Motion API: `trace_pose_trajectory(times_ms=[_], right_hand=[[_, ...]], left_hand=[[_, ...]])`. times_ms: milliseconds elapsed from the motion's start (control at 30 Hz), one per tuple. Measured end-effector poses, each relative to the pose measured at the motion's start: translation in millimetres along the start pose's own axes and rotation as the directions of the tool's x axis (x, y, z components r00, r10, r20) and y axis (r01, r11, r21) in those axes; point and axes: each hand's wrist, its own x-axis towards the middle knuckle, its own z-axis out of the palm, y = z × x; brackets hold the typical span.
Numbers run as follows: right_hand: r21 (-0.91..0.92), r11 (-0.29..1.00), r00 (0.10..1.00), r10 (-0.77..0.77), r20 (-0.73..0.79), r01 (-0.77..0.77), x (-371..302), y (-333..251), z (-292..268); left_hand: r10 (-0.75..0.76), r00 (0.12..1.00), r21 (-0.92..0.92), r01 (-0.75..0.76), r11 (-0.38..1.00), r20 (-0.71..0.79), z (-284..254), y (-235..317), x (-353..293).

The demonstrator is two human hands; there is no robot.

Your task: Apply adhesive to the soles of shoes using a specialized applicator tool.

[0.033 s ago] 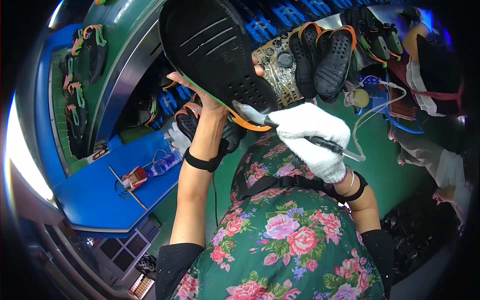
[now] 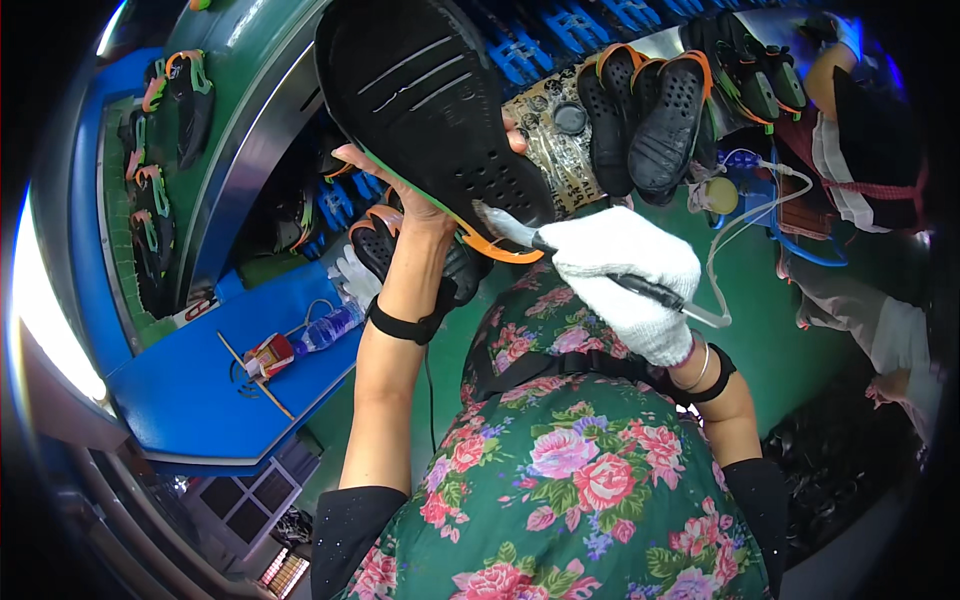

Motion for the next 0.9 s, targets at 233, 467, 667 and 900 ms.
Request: trace_pose_trajectory(times_ms=[233,467,667,900], right_hand=[[-0.129,0.978,0.981,-0.149,0.122,0.165,-5.5,2.7,-2.0],[0.137,0.991,0.988,-0.012,0.152,-0.009,-0.9,6.5,-7.8],[0.118,0.968,0.906,-0.251,0.342,0.223,-1.5,12.9,-1.9],[-0.015,0.933,0.843,-0.317,0.436,0.358,-3.9,22.8,6.0]], left_hand=[[0.003,0.997,0.191,-0.017,0.981,0.074,-7.3,-1.2,3.8],[-0.101,0.982,0.043,0.095,0.995,0.161,-0.3,2.6,4.0],[-0.156,0.973,0.108,0.175,0.979,-0.169,5.4,-5.0,4.5],[-0.487,0.873,0.064,0.487,0.871,-0.011,-3.8,6.3,-6.6]])
